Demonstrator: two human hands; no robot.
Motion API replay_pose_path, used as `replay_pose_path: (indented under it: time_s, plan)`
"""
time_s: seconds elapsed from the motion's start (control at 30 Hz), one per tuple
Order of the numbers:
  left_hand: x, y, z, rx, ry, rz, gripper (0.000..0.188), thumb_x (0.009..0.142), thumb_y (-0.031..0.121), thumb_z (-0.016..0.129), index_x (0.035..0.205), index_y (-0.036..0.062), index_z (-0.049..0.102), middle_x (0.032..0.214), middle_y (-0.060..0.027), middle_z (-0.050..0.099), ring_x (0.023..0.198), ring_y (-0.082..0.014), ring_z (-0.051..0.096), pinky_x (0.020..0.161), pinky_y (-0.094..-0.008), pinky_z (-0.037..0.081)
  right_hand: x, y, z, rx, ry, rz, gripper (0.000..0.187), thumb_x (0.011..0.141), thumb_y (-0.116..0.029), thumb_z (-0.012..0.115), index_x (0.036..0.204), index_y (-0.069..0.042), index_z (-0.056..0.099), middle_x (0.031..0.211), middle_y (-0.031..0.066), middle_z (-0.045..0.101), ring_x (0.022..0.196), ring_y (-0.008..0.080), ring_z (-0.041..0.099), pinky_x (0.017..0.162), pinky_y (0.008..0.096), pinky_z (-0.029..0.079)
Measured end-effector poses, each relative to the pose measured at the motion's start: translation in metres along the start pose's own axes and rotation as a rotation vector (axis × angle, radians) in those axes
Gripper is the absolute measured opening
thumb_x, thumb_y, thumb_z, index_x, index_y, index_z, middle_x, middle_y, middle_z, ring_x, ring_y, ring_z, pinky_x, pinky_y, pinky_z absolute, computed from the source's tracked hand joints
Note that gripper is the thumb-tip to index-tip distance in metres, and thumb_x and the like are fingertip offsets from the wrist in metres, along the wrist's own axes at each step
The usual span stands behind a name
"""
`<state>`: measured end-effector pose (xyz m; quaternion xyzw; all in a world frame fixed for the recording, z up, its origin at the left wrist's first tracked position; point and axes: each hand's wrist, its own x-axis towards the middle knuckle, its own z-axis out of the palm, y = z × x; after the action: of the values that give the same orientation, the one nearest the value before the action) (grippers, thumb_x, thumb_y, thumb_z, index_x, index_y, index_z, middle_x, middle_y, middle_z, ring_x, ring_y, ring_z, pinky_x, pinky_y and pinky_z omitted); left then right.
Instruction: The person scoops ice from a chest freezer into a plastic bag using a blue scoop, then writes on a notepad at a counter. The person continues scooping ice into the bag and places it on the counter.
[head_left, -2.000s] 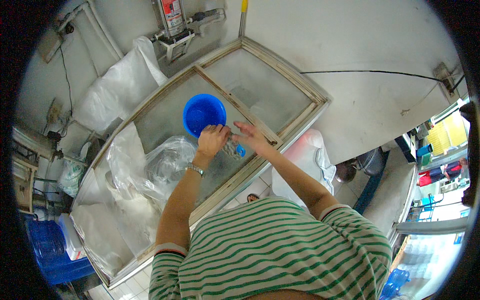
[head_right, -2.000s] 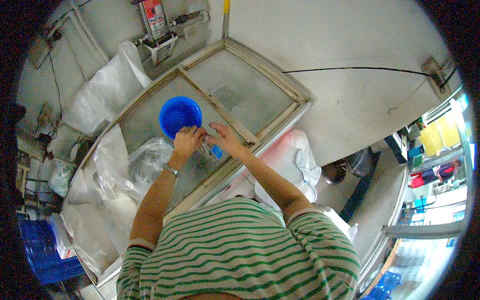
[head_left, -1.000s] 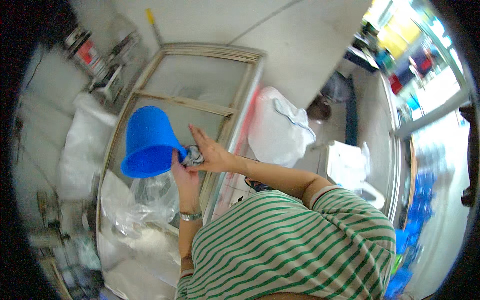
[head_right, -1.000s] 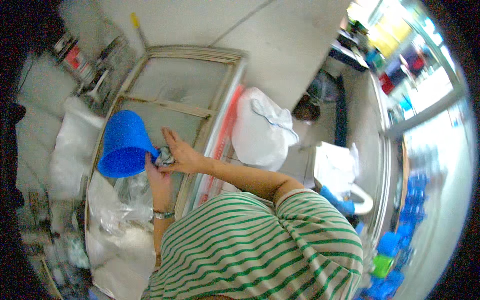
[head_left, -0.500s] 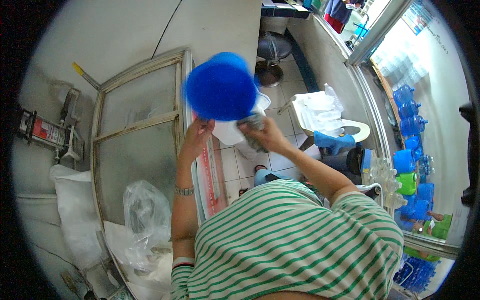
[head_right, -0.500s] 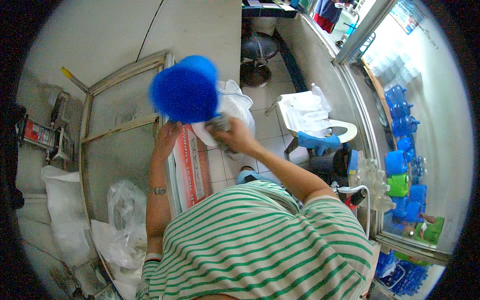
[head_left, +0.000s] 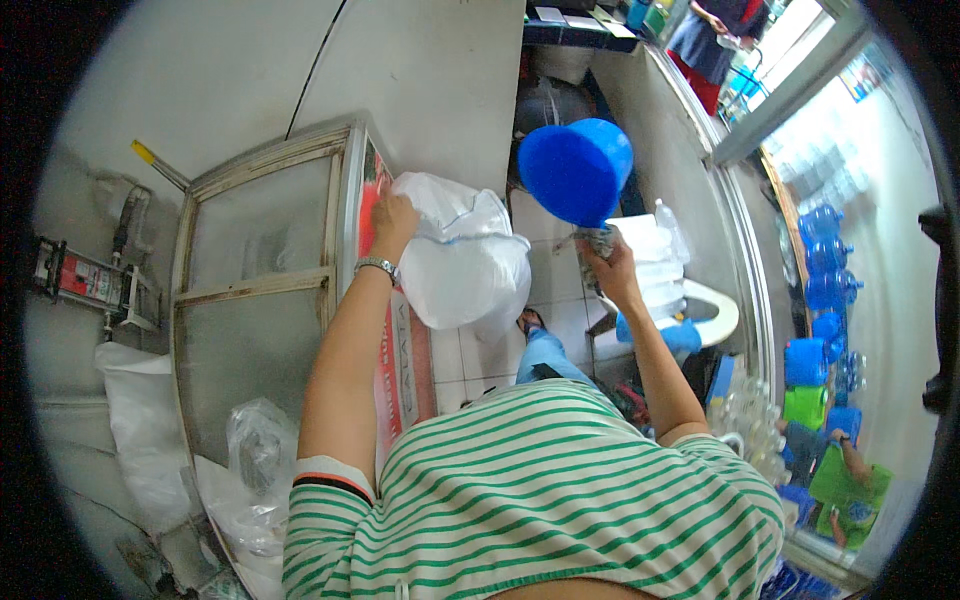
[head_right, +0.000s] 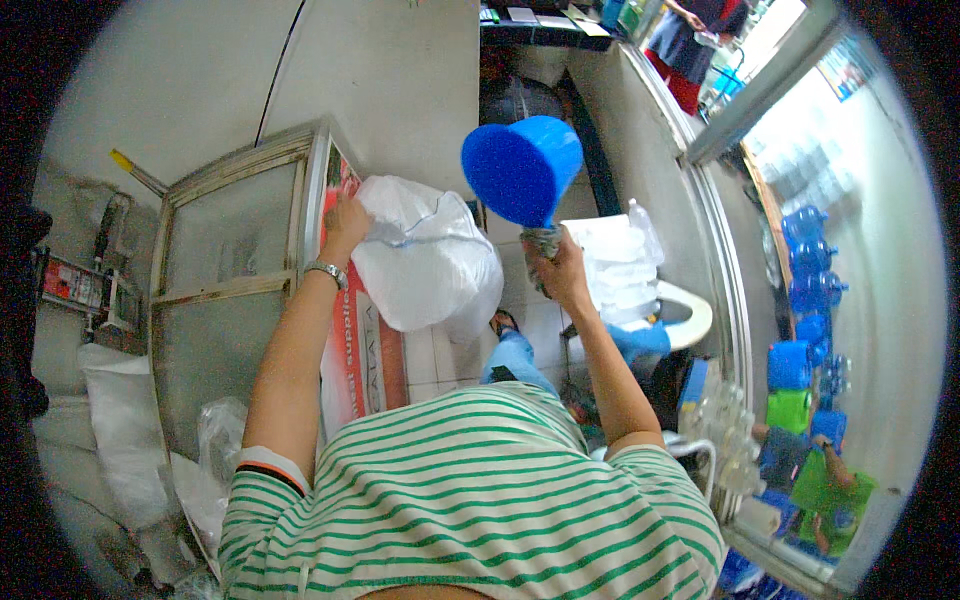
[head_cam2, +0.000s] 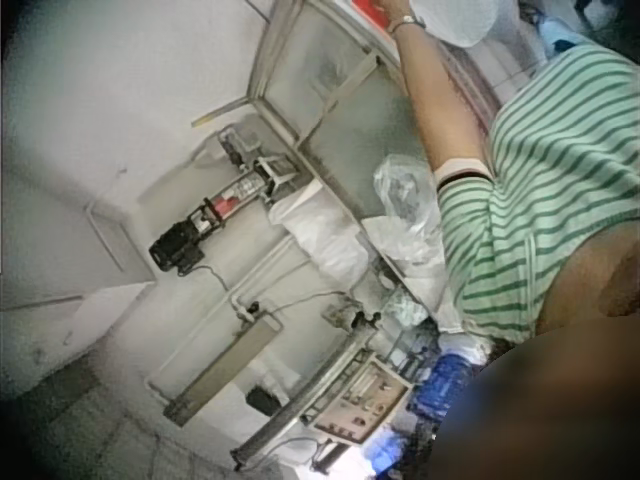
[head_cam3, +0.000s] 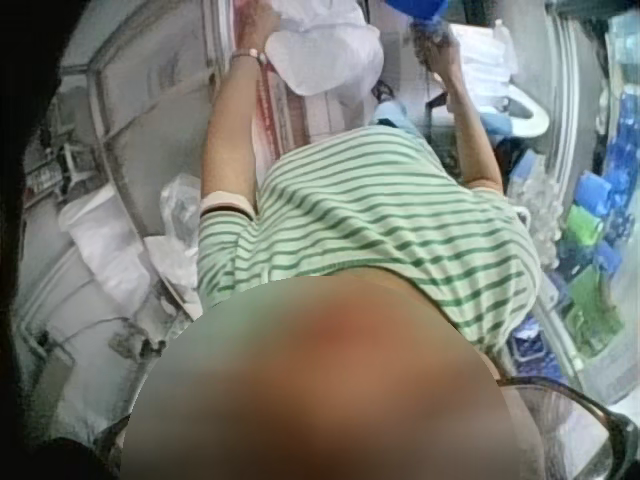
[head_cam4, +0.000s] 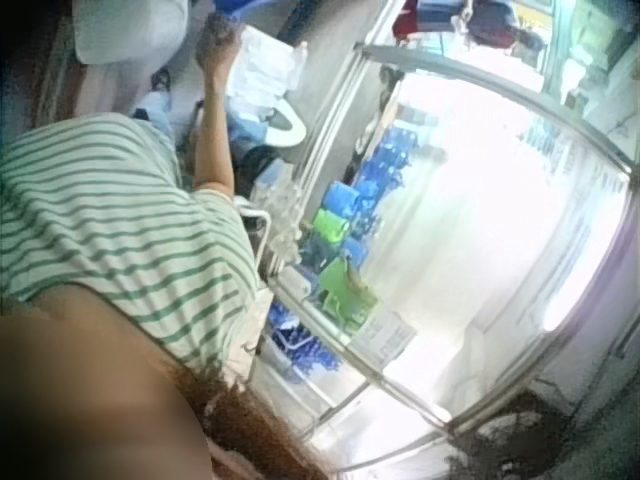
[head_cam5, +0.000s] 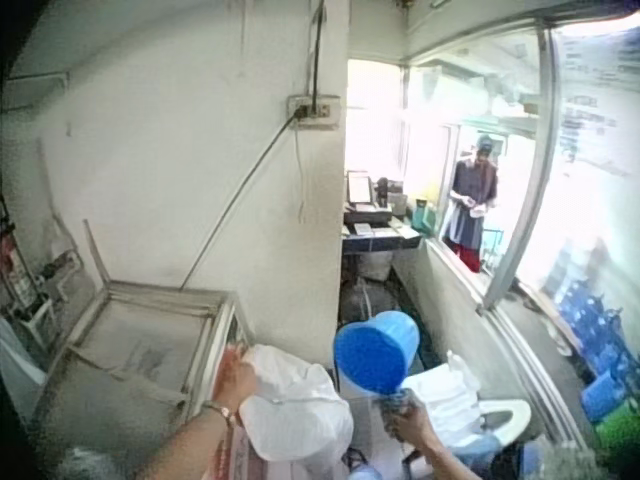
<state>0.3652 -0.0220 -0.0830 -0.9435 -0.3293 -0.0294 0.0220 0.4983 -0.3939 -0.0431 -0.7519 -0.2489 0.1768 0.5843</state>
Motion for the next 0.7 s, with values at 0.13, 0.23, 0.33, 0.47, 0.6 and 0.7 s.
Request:
replay_pose_path:
  time_s: [0.13, 0.23, 0.33, 0.47, 0.6, 0.7]
  plan:
    - [0.023, -0.014, 0.033, -0.008, -0.386, -0.223, 0.028, 0.079, 0.011, 0.059, 0.101, -0.0043, 0.064, 0.113, -0.0256, 0.060, 0.101, -0.0372, 0.061, 0.084, -0.0422, 0.052, 0.110, 0.032, 0.032, -0.244, -0.223, -0.147, 0.024, 0.086, -0.014, 0.068, 0.105, -0.002, 0.059, 0.094, 0.0078, 0.068, 0.081, 0.0140, 0.061, 0.075, 0.0306, 0.049]
    - [0.022, -0.022, 0.031, -0.123, -0.349, -0.208, 0.054, 0.072, 0.002, 0.060, 0.124, -0.0091, 0.050, 0.125, -0.0289, 0.053, 0.113, -0.0358, 0.057, 0.091, -0.0399, 0.049, 0.164, 0.042, 0.065, -0.109, -0.662, -0.005, 0.032, 0.085, -0.026, 0.070, 0.104, -0.002, 0.064, 0.090, 0.0076, 0.068, 0.077, 0.0125, 0.060, 0.070, 0.0296, 0.049]
    - [0.007, -0.023, 0.018, -0.308, -0.082, -0.241, 0.083, 0.064, -0.004, 0.059, 0.141, -0.0064, 0.027, 0.129, -0.0299, 0.049, 0.113, -0.0378, 0.056, 0.095, -0.0390, 0.047, 0.186, 0.049, 0.102, 0.135, -1.111, 0.597, 0.038, 0.086, -0.039, 0.067, 0.102, -0.004, 0.063, 0.081, 0.0077, 0.065, 0.063, 0.0119, 0.059, 0.052, 0.0248, 0.047]
    - [-0.026, -0.012, 0.001, -0.493, -0.132, -0.345, 0.091, 0.065, -0.002, 0.059, 0.144, -0.0081, 0.014, 0.140, -0.0328, 0.035, 0.127, -0.0355, 0.044, 0.106, -0.0361, 0.037, 0.180, 0.082, 0.185, 0.546, -1.485, 1.238, 0.032, 0.087, -0.041, 0.065, 0.091, -0.010, 0.060, 0.073, 0.0055, 0.062, 0.053, 0.0130, 0.056, 0.039, 0.0243, 0.043]
    - [-0.063, -0.002, -0.016, -0.542, 0.024, -0.440, 0.096, 0.065, -0.001, 0.065, 0.147, -0.0017, 0.016, 0.146, -0.0304, 0.026, 0.129, -0.0360, 0.042, 0.105, -0.0393, 0.038, 0.178, 0.139, 0.275, 0.563, -1.118, 1.085, 0.024, 0.087, -0.033, 0.066, 0.087, -0.011, 0.059, 0.071, 0.0048, 0.061, 0.054, 0.0152, 0.057, 0.045, 0.0305, 0.048]
    - [-0.084, -0.019, -0.020, -0.480, -0.202, -0.450, 0.089, 0.064, -0.002, 0.064, 0.145, 0.0091, 0.030, 0.148, -0.0273, 0.025, 0.129, -0.0358, 0.042, 0.105, -0.0412, 0.039, 0.228, 0.175, 0.277, -0.568, -0.820, -0.017, 0.024, 0.084, -0.029, 0.065, 0.092, -0.006, 0.060, 0.075, 0.0095, 0.063, 0.071, 0.0225, 0.064, 0.064, 0.0399, 0.052]
